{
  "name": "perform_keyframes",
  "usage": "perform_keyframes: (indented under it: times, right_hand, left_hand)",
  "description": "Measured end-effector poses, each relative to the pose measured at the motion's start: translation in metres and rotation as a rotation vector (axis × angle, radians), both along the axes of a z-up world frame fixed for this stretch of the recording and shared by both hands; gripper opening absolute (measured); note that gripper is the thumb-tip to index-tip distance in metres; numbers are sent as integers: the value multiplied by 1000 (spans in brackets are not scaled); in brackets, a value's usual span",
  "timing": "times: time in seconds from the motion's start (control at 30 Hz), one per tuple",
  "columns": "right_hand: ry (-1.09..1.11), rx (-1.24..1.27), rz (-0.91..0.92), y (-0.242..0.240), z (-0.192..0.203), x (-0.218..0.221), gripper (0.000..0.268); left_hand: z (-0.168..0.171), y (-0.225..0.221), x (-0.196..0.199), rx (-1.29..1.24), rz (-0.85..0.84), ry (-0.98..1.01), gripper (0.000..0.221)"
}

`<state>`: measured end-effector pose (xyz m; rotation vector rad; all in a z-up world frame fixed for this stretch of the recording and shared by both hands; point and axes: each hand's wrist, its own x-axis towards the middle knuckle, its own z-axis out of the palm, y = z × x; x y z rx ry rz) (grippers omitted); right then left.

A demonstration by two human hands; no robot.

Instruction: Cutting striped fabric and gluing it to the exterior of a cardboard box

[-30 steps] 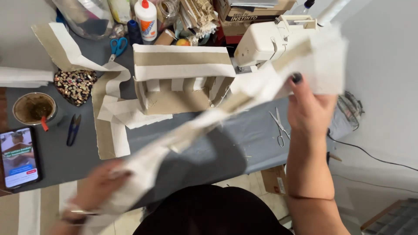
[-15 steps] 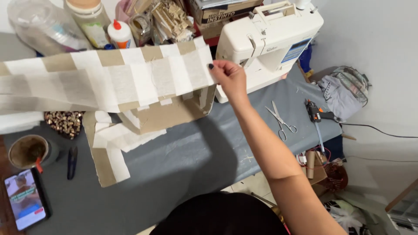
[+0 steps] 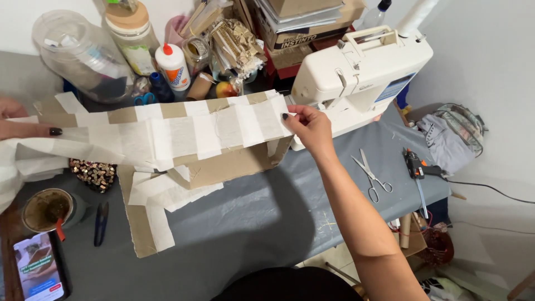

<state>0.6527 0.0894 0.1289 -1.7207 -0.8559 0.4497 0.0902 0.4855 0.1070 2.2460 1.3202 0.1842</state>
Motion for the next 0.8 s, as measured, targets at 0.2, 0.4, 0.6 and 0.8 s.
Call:
perform_keyframes:
  times: [0.2,0.4,0.6,0.8]
  right_hand:
    - [15,-58,36,0,4,3,19]
    - [28,1,31,-1,24,-11,21]
    - [-10,-60,-5,3,35,-13,18]
    - [-12,-90,5,5,43,-17,18]
  left_hand:
    - [6,49,30,189,-218,49,66]
    - [53,1,55,200,-9,355,65]
    - [76,-12,65,226,-51,584,73]
    - [74,-15,63,254,-66,644,74]
